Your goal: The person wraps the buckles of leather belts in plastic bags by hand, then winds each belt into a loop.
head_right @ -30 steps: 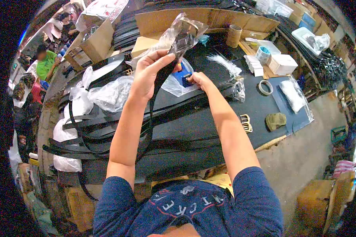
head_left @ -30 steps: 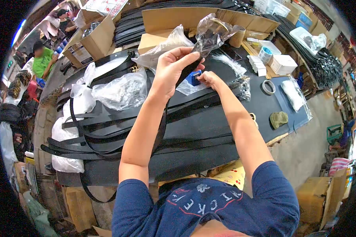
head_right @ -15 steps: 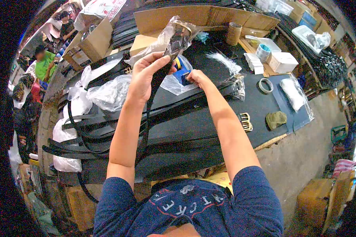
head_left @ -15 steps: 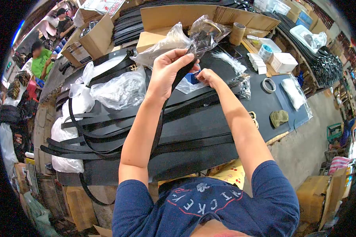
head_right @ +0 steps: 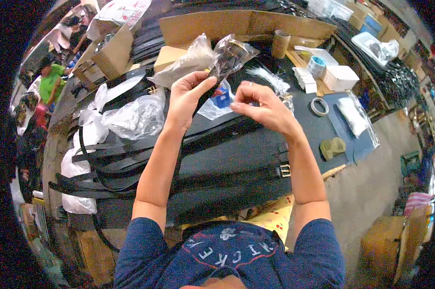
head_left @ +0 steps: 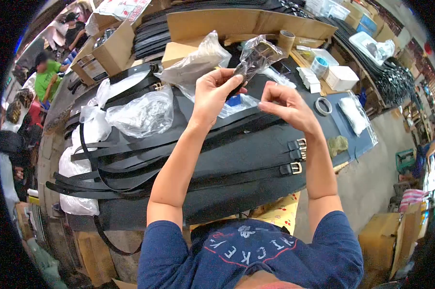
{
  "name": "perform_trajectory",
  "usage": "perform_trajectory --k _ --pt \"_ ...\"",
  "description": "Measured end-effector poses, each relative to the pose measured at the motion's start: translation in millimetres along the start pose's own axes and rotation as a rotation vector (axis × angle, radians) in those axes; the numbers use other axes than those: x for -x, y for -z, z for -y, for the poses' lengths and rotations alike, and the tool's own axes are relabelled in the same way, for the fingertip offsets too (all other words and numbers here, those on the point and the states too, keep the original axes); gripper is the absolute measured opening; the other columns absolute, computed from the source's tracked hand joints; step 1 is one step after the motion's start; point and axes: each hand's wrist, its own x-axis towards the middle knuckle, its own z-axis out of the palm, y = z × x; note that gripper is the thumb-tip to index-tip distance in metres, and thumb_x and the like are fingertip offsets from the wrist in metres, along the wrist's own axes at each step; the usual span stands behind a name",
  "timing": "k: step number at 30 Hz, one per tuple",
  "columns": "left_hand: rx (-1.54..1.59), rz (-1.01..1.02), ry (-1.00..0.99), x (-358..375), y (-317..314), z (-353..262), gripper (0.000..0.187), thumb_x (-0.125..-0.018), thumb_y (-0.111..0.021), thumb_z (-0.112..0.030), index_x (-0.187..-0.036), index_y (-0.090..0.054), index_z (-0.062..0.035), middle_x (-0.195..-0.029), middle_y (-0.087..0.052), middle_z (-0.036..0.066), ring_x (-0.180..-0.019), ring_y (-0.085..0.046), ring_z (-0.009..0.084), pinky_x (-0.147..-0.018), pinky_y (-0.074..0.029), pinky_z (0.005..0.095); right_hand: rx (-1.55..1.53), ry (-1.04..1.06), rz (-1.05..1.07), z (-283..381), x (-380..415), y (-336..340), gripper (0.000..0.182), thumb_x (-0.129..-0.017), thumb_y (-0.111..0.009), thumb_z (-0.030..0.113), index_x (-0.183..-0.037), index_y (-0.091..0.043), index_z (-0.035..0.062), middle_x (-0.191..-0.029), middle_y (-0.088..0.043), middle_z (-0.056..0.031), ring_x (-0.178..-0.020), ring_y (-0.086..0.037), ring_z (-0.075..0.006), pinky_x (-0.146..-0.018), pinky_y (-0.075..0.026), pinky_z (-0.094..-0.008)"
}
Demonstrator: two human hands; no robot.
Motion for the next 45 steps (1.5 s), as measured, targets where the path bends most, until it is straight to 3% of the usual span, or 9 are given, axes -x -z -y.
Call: perform_trajectory --k 4,6,8,13,19,24,30,45 --pt "-0.156 -0.06 -0.086 8.0 -30.4 13.2 0.02 -0.083 -0.064 -0.008 -0.096 -0.061 0.0076 -0.081 -0.065 0.007 -0.068 -0.063 0.011 -0.061 -0.05 0.0207 0.087 -0.076 -0.19 36.8 11.8 -1.9 0.017 -0.085 -0.063 0.013 -0.075 -0.054 0.0029 -0.067 -0.047 0.0053 -0.059 -0.037 -0.0008 -0.052 -0.028 -0.0184" --pt "-0.17 -0.053 -0.143 11.5 -38.6 21.3 0.019 -0.083 -0.064 -0.008 -0.094 -0.062 0.0069 -0.078 -0.065 0.007 -0.067 -0.063 0.0095 -0.06 -0.049 0.0206 0.072 0.014 -0.254 27.6 8.0 -1.0 0.014 -0.086 -0.062 0.012 -0.076 -0.056 0.0045 -0.06 -0.046 0.0081 -0.053 -0.032 0.0014 -0.046 -0.022 -0.0184" --pt "-0.18 -0.041 -0.153 14.3 -43.9 27.8 0.02 -0.083 -0.064 -0.009 -0.095 -0.062 0.0068 -0.079 -0.066 0.006 -0.067 -0.063 0.0097 -0.06 -0.049 0.0208 0.144 -0.101 -0.323 34.9 7.6 1.7 0.016 -0.084 -0.061 0.011 -0.075 -0.057 -0.0002 -0.056 -0.054 0.0017 -0.05 -0.043 -0.0026 -0.045 -0.031 -0.0214" --pt "-0.245 -0.074 -0.196 19.3 -51.0 28.1 0.022 -0.082 -0.064 -0.01 -0.095 -0.062 0.0075 -0.078 -0.066 0.008 -0.067 -0.063 0.0102 -0.06 -0.049 0.0217 0.249 -0.121 -0.388 26.1 11.0 0.9 0.016 -0.085 -0.062 0.014 -0.078 -0.058 0.0003 -0.055 -0.057 -0.0014 -0.049 -0.045 -0.0018 -0.044 -0.032 -0.0219" --pt "-0.311 -0.088 -0.216 22.8 -55.9 24.6 0.022 -0.082 -0.065 -0.01 -0.095 -0.063 0.0073 -0.078 -0.067 0.009 -0.067 -0.064 0.0104 -0.06 -0.05 0.0225 0.141 -0.121 -0.4 25.1 13.4 -1.9 0.016 -0.085 -0.063 0.014 -0.078 -0.059 0.0004 -0.053 -0.057 -0.0016 -0.051 -0.048 -0.0021 -0.045 -0.036 -0.0235" --pt "-0.326 -0.092 -0.226 23.0 -56.7 25.3 0.021 -0.082 -0.065 -0.01 -0.094 -0.064 0.0071 -0.078 -0.067 0.009 -0.067 -0.063 0.0103 -0.06 -0.05 0.0223 0.16 -0.153 -0.369 23.8 13.4 -0.6 0.017 -0.084 -0.063 0.014 -0.078 -0.059 -0.0016 -0.063 -0.063 -0.006 -0.057 -0.055 -0.0045 -0.049 -0.042 -0.0225" --pt "-0.348 -0.122 -0.241 25.7 -61.5 26.3 0.02 -0.082 -0.065 -0.011 -0.094 -0.064 0.0057 -0.077 -0.067 0.008 -0.066 -0.063 0.0096 -0.06 -0.049 0.0223 0.121 -0.139 -0.438 16.2 13.4 -1.6 0.02 -0.083 -0.064 0.014 -0.078 -0.061 -0.005 -0.063 -0.064 -0.0095 -0.057 -0.058 -0.0068 -0.052 -0.046 -0.024" --pt "-0.311 0.131 -0.241 27.0 -53.7 23.4 0.015 -0.084 -0.06 -0.002 -0.098 -0.063 0.0042 -0.081 -0.066 0.004 -0.07 -0.061 0.0079 -0.064 -0.049 0.0214 0.328 -0.225 -0.631 9.5 30.9 -4.3 0.027 -0.075 -0.072 0.023 -0.07 -0.065 -0.0029 -0.05 -0.053 -0.0016 -0.045 -0.043 -0.0051 -0.042 -0.034 -0.0247"
